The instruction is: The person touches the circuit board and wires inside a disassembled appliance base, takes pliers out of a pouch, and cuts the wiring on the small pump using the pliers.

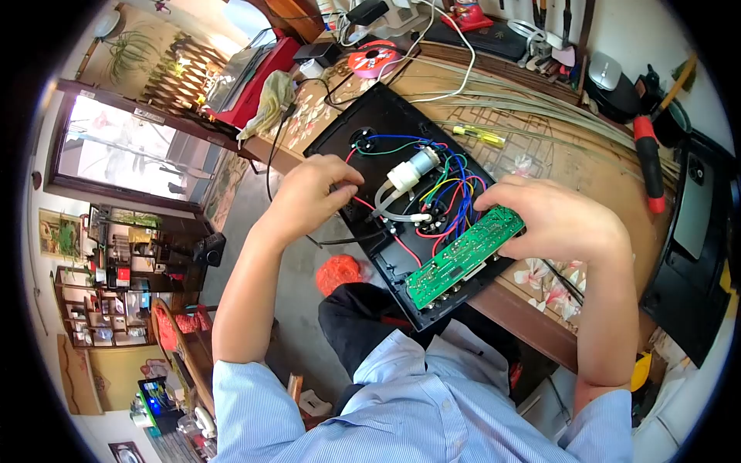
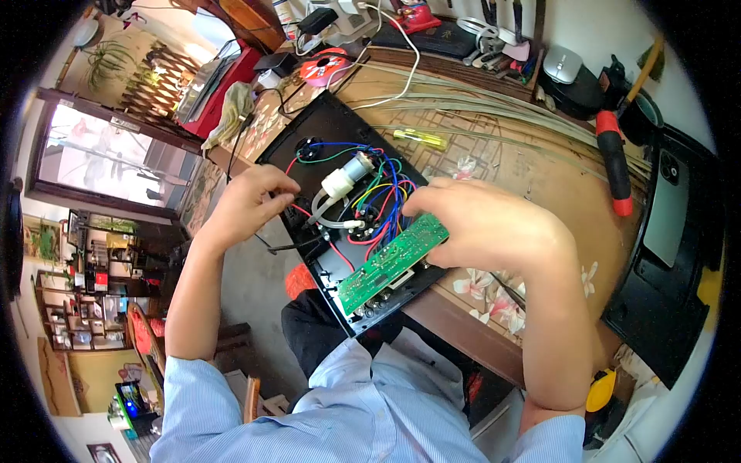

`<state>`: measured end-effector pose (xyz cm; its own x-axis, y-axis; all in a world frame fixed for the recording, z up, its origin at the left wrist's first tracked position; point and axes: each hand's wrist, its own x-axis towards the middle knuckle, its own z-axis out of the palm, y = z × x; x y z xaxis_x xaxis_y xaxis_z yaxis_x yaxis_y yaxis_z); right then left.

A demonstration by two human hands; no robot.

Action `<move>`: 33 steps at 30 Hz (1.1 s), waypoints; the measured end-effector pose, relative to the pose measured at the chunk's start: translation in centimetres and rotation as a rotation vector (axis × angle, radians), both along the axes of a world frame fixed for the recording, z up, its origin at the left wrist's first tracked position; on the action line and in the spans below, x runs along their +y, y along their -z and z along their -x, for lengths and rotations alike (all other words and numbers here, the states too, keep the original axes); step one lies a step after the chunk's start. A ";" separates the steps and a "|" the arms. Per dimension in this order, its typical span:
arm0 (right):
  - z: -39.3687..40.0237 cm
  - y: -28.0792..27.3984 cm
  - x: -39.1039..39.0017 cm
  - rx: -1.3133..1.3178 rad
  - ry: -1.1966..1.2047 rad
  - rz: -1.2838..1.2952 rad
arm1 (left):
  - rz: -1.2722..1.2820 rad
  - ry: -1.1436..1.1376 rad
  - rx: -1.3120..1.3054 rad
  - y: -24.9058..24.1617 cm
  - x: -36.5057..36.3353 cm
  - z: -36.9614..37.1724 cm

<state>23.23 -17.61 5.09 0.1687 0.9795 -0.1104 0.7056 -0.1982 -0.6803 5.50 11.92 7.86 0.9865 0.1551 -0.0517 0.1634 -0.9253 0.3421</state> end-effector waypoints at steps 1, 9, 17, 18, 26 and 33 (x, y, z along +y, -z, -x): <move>0.0 -0.1 0.0 0.005 0.010 0.011 | 0.024 0.073 -0.006 0.5 0.3 0.4; -1.3 -0.1 -0.4 0.129 -0.061 -0.047 | -0.040 0.156 -0.017 3.2 0.5 1.6; -1.9 -0.6 -0.7 0.202 -0.072 -0.040 | 0.079 -0.028 -0.323 3.7 -2.5 2.4; -2.0 -0.4 -0.7 0.209 -0.081 -0.071 | 0.095 -0.078 -0.349 3.7 -3.3 2.5; -1.8 -0.5 -0.7 0.206 -0.053 -0.026 | 0.074 0.185 -0.403 5.2 -8.2 1.9; -1.8 -0.6 -0.7 0.175 -0.037 -0.002 | 0.095 0.157 -0.424 5.8 -8.3 1.9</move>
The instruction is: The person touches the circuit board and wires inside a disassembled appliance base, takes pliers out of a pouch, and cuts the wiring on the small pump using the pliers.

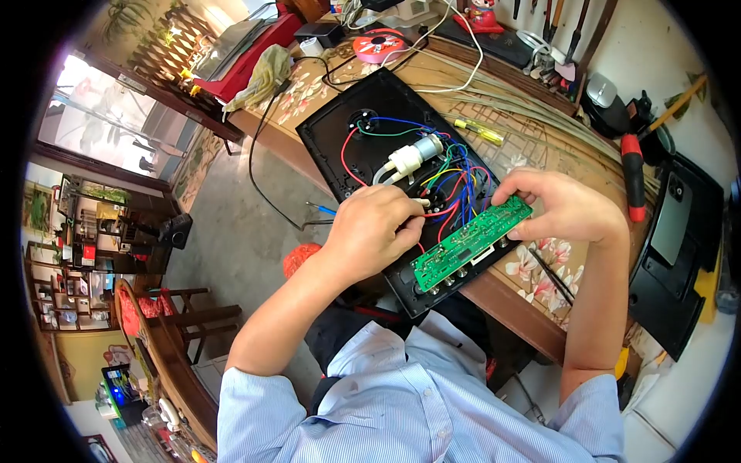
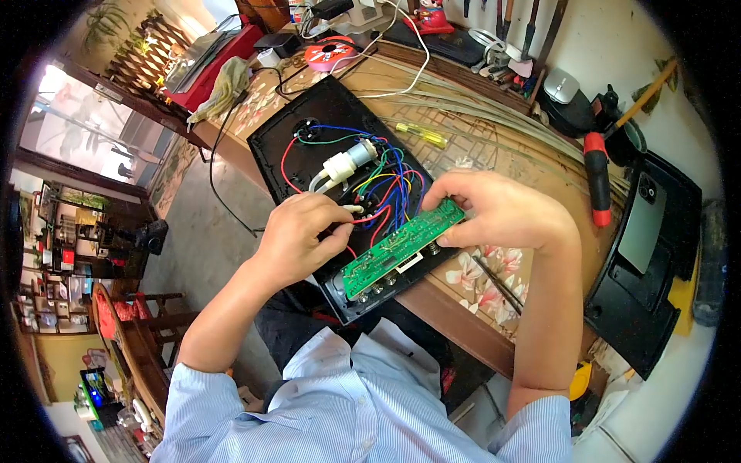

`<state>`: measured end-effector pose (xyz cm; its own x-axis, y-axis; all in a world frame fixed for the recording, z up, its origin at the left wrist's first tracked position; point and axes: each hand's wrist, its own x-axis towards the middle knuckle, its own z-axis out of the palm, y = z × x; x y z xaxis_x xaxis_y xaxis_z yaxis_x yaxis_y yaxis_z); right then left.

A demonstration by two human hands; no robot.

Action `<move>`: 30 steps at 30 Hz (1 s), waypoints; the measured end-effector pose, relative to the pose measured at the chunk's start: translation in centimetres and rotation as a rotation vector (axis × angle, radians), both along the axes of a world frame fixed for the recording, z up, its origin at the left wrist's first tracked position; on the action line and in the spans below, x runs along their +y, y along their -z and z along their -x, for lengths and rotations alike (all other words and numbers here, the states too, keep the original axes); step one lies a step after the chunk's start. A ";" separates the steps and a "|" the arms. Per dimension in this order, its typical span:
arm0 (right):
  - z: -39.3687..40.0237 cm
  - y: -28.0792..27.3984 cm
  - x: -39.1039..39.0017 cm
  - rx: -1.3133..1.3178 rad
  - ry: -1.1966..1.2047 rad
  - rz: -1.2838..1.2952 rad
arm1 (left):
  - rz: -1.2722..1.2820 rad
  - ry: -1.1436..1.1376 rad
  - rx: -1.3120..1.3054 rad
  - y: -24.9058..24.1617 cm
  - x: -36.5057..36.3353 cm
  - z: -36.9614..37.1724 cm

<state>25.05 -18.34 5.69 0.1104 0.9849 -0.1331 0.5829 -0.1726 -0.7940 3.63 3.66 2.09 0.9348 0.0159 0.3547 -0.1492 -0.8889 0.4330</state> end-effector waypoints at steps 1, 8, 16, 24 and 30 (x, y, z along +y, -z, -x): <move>0.0 0.0 0.0 0.002 -0.001 0.000 | 0.028 -0.018 -0.005 0.0 0.0 0.0; 0.2 -0.5 0.3 0.024 0.018 0.024 | 0.095 -0.096 0.030 0.0 0.3 0.4; 0.3 -0.3 0.0 -0.029 0.034 0.063 | 0.079 -0.113 -0.043 0.3 0.2 0.6; 0.5 -0.5 0.0 -0.061 0.049 0.070 | 0.056 -0.137 -0.038 0.4 -0.1 1.1; 0.8 -0.7 0.0 -0.054 0.067 0.057 | 0.021 -0.134 -0.087 0.8 -0.1 1.2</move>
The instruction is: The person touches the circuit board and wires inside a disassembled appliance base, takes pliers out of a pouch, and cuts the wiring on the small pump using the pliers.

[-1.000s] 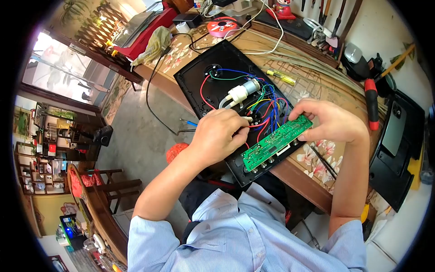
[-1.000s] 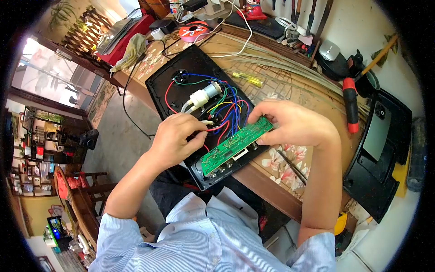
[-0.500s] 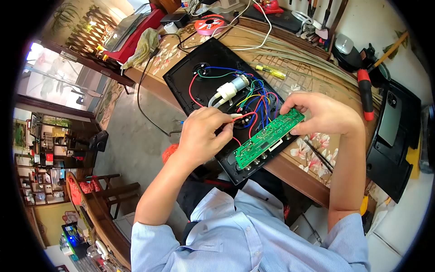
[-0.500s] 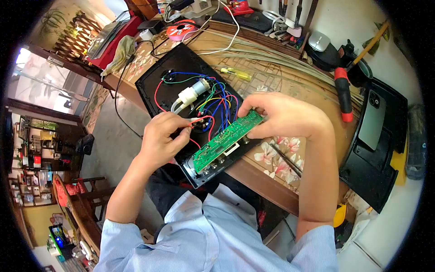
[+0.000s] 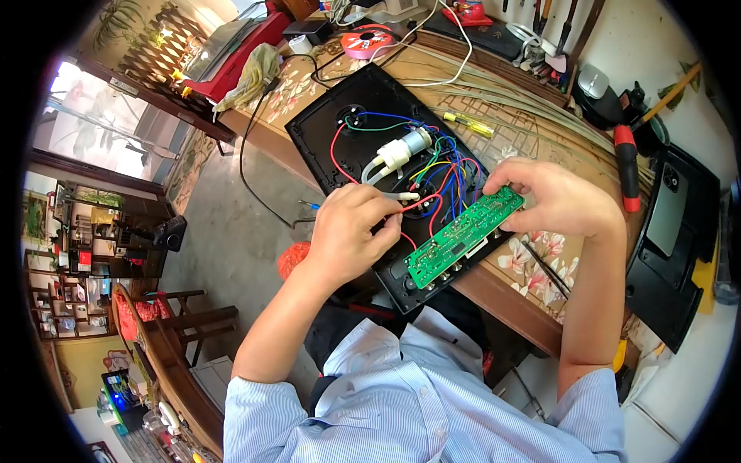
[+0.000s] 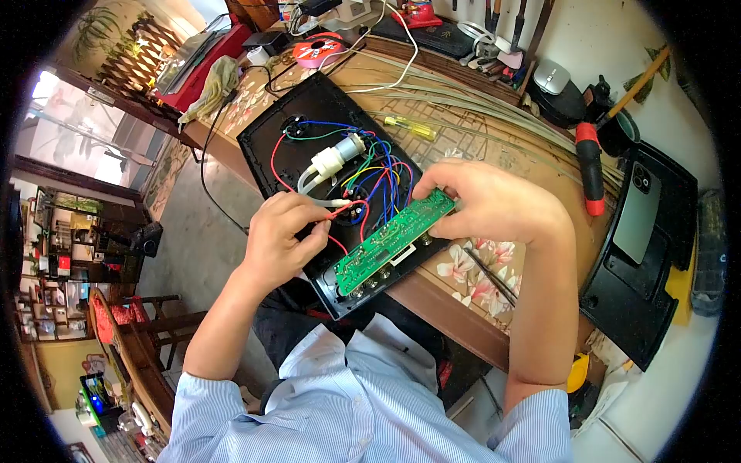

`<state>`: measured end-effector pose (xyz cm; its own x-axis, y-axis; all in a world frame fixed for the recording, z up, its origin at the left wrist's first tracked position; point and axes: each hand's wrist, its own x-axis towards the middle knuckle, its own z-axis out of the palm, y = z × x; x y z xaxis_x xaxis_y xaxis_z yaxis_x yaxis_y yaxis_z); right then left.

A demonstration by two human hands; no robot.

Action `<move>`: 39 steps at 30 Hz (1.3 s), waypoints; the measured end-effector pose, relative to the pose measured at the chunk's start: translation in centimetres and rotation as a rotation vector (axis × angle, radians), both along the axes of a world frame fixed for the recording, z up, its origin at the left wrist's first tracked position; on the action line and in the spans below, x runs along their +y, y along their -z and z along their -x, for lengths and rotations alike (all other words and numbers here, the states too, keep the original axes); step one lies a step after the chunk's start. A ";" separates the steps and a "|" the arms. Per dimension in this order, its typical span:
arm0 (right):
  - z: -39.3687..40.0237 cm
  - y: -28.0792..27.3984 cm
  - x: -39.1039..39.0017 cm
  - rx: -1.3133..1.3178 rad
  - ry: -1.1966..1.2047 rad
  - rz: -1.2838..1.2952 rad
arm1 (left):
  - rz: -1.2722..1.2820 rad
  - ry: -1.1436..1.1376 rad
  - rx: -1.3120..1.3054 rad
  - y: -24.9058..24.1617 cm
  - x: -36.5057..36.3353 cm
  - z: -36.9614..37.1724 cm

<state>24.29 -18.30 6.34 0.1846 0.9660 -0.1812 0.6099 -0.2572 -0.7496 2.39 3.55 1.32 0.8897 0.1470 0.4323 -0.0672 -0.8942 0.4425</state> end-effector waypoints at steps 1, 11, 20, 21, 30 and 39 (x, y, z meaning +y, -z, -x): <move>0.0 0.1 0.0 -0.010 0.002 -0.005 | 0.000 -0.001 0.000 0.0 0.0 0.0; 0.1 0.5 -0.1 -0.054 -0.006 -0.035 | -0.076 0.032 0.007 -0.3 -0.9 -0.2; 0.2 0.2 -0.1 -0.047 0.010 0.011 | 0.061 -0.108 -0.016 -1.0 -0.9 2.5; 0.2 0.1 -0.1 -0.047 0.010 0.012 | 0.171 -0.202 -0.005 -0.9 -1.4 3.4; -0.1 0.2 -0.2 -0.039 -0.020 -0.007 | 1.199 -0.531 0.235 3.1 -4.2 8.9; -0.4 2.0 0.6 0.023 0.278 -0.044 | 1.451 -0.317 0.278 4.4 -5.7 7.5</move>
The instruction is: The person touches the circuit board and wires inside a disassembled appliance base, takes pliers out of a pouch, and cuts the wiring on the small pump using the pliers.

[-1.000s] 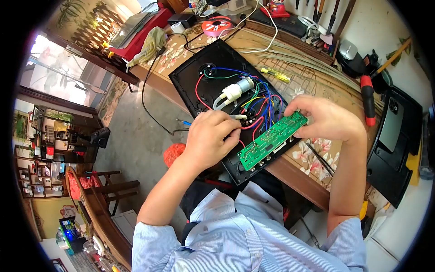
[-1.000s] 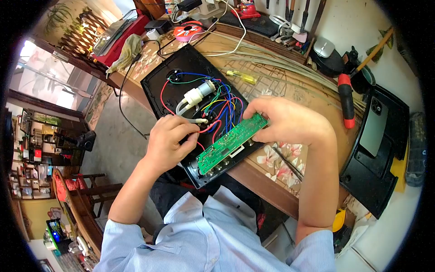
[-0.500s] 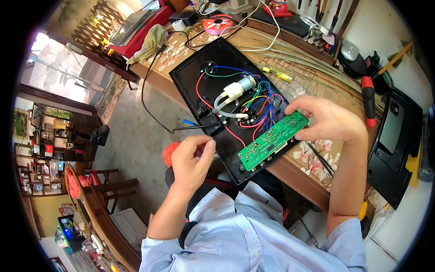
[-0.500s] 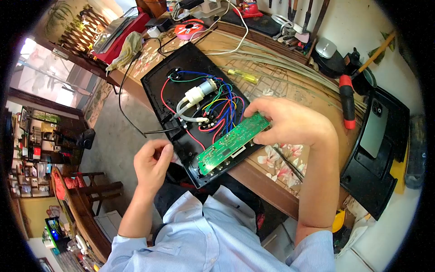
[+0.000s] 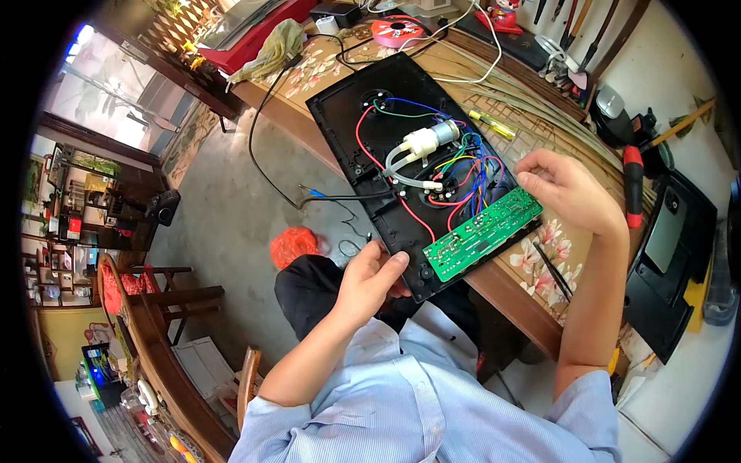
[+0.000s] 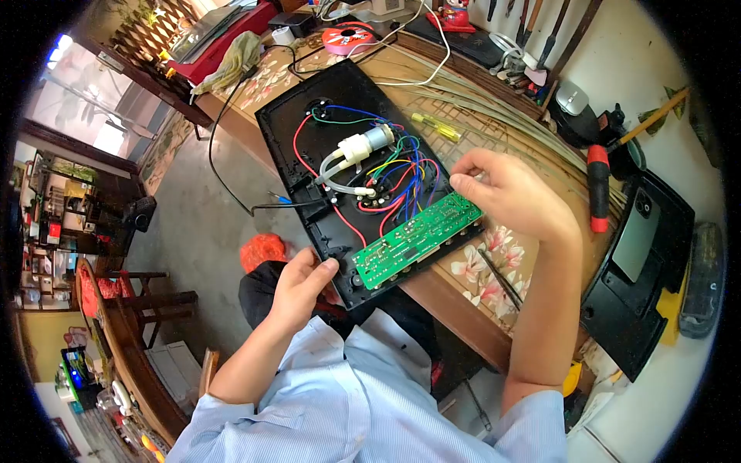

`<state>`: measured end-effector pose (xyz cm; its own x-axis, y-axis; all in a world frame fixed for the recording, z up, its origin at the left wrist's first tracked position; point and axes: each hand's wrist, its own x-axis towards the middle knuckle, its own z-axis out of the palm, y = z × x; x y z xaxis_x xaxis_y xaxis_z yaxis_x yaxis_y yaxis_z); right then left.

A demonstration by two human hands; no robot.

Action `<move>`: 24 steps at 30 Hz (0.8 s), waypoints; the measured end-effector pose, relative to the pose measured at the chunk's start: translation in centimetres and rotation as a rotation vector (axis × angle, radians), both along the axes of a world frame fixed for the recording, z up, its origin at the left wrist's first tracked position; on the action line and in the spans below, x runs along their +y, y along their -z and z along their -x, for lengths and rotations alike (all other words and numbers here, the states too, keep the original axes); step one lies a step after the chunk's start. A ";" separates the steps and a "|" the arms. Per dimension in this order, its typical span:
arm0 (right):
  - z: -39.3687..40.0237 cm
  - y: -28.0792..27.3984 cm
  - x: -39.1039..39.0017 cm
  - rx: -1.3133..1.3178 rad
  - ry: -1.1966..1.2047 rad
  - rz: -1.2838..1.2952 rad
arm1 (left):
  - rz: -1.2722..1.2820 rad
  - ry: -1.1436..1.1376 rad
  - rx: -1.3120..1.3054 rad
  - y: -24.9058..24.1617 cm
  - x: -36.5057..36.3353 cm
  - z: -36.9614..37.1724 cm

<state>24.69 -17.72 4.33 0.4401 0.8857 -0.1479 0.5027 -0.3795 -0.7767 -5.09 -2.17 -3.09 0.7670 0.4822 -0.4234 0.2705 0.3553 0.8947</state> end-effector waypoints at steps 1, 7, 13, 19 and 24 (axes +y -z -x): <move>0.0 0.3 0.1 0.004 0.001 0.001 | 0.001 0.001 0.004 -0.1 0.0 0.1; 0.1 0.4 0.8 -0.072 0.111 0.077 | 0.023 -0.006 -0.042 -0.3 0.1 -0.3; 1.0 0.6 1.5 -0.155 0.061 0.186 | -0.061 0.014 -0.081 -1.0 1.5 -0.3; 1.2 0.3 1.8 -0.074 0.064 0.190 | -0.057 0.036 -0.093 0.3 3.4 0.0; 1.9 -0.2 1.9 0.038 0.060 0.234 | -0.032 0.057 -0.164 1.1 5.7 0.5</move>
<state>22.78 -15.86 4.49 0.4810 0.7980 -0.3632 0.4461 -0.5794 -0.6821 -5.62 3.57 -4.17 0.8510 0.4472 -0.2753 0.1388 0.3140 0.9392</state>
